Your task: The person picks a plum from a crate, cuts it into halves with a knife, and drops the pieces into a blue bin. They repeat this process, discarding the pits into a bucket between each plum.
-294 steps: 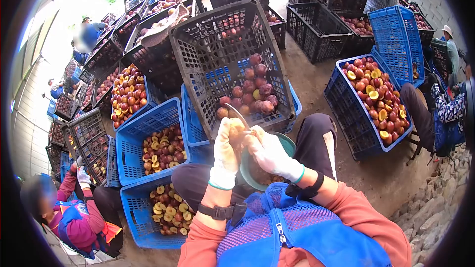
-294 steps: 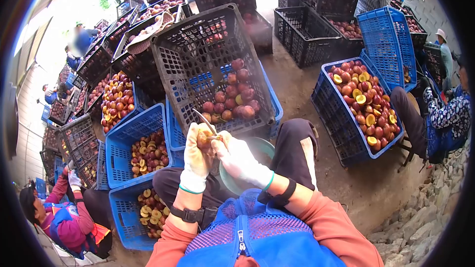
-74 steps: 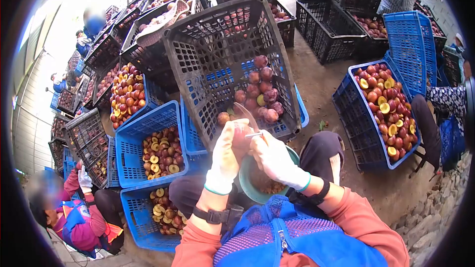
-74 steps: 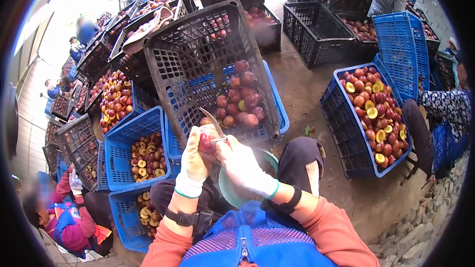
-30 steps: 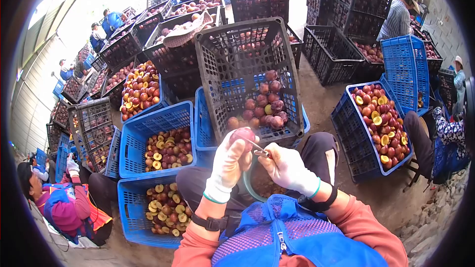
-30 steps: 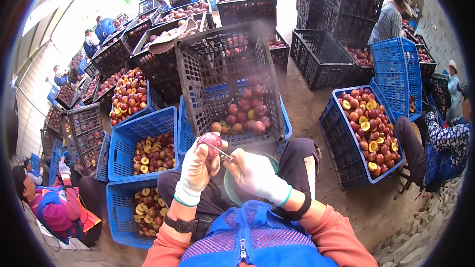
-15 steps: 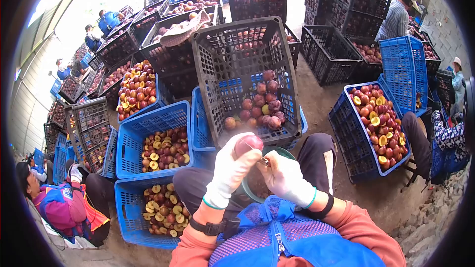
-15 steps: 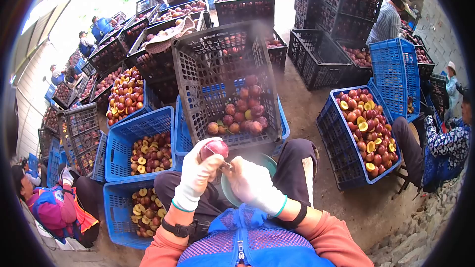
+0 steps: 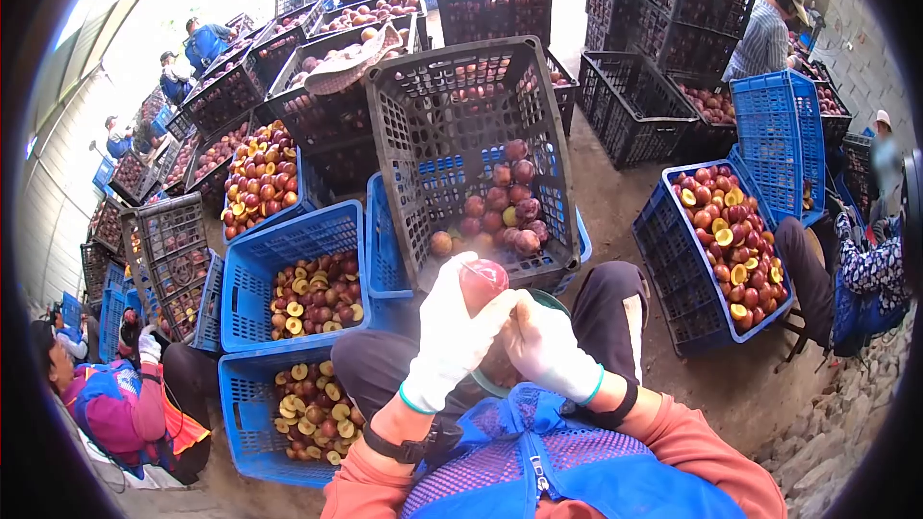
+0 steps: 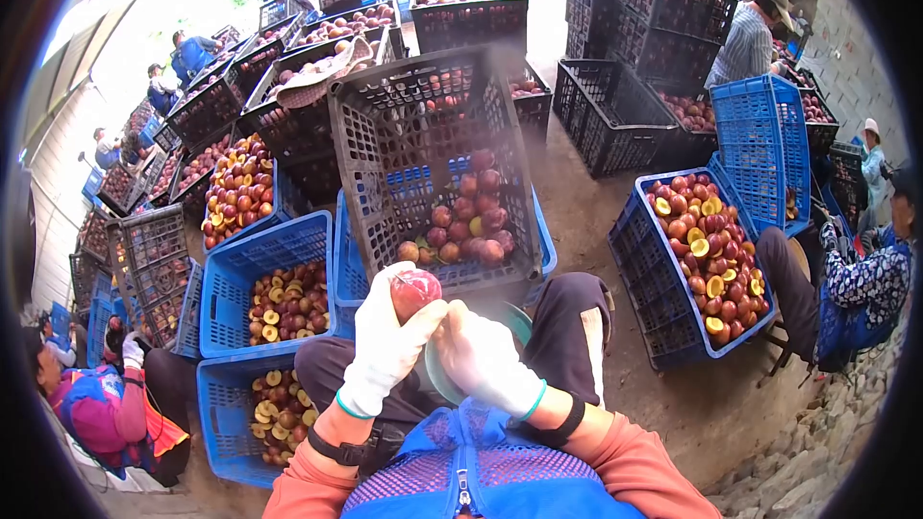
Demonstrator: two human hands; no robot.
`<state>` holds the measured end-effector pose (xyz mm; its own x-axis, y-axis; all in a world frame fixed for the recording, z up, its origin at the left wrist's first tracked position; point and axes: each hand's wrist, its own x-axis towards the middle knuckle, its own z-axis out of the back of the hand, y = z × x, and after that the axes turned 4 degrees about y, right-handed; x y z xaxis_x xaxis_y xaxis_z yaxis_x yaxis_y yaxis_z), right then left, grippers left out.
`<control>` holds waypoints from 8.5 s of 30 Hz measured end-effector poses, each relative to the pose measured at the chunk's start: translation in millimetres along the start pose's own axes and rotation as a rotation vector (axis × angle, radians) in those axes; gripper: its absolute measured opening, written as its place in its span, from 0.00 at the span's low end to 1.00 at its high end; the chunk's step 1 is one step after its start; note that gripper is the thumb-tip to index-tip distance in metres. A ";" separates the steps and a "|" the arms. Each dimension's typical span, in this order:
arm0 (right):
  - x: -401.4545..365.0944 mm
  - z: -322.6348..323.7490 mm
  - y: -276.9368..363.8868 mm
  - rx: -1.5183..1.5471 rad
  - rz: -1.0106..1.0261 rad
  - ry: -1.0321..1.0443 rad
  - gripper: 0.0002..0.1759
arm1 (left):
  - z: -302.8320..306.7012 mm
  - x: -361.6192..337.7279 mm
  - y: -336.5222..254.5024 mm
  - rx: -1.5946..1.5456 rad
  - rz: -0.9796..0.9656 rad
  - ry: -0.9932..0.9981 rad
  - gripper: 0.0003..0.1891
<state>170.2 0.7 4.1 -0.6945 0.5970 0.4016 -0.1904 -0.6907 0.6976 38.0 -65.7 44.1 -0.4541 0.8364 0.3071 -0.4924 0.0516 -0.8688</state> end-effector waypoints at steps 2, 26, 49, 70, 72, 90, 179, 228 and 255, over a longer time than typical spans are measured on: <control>3.8 2.4 1.6 -0.003 0.042 -0.027 0.09 | 3.3 1.6 -8.4 -0.405 0.236 0.074 0.24; 7.6 11.7 5.1 -0.079 0.086 -0.104 0.10 | 12.3 13.1 -7.1 -0.912 0.437 0.124 0.49; 30.7 44.8 6.6 0.022 0.460 -0.329 0.13 | 16.9 1.2 -12.8 -0.795 0.328 0.558 0.51; 56.9 42.2 27.8 -0.098 0.961 0.160 0.14 | -1.3 -23.5 47.3 -1.690 0.744 0.768 0.17; 53.3 38.4 26.9 -0.139 0.920 0.139 0.16 | -1.3 -23.2 57.6 -1.665 0.715 0.825 0.15; 106.4 13.9 79.8 -0.016 0.746 -0.272 0.12 | 28.5 4.0 0.0 -0.317 -0.128 -0.128 0.05; 60.1 42.4 -152.9 0.998 -0.971 0.510 0.20 | -90.4 167.7 393.1 1.384 0.342 0.674 0.18; 2.7 -10.1 7.9 0.068 -0.148 -0.060 0.09 | -11.0 -15.2 39.3 -0.784 0.195 0.006 0.20; -9.9 7.5 10.9 0.093 -0.167 0.075 0.12 | 7.7 -13.2 48.9 -1.127 0.251 0.173 0.36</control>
<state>180.2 -9.7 12.1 -0.7092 0.6654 0.2330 -0.2445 -0.5421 0.8039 14.2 -78.4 0.5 -0.2954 0.9506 0.0958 0.5741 0.2568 -0.7775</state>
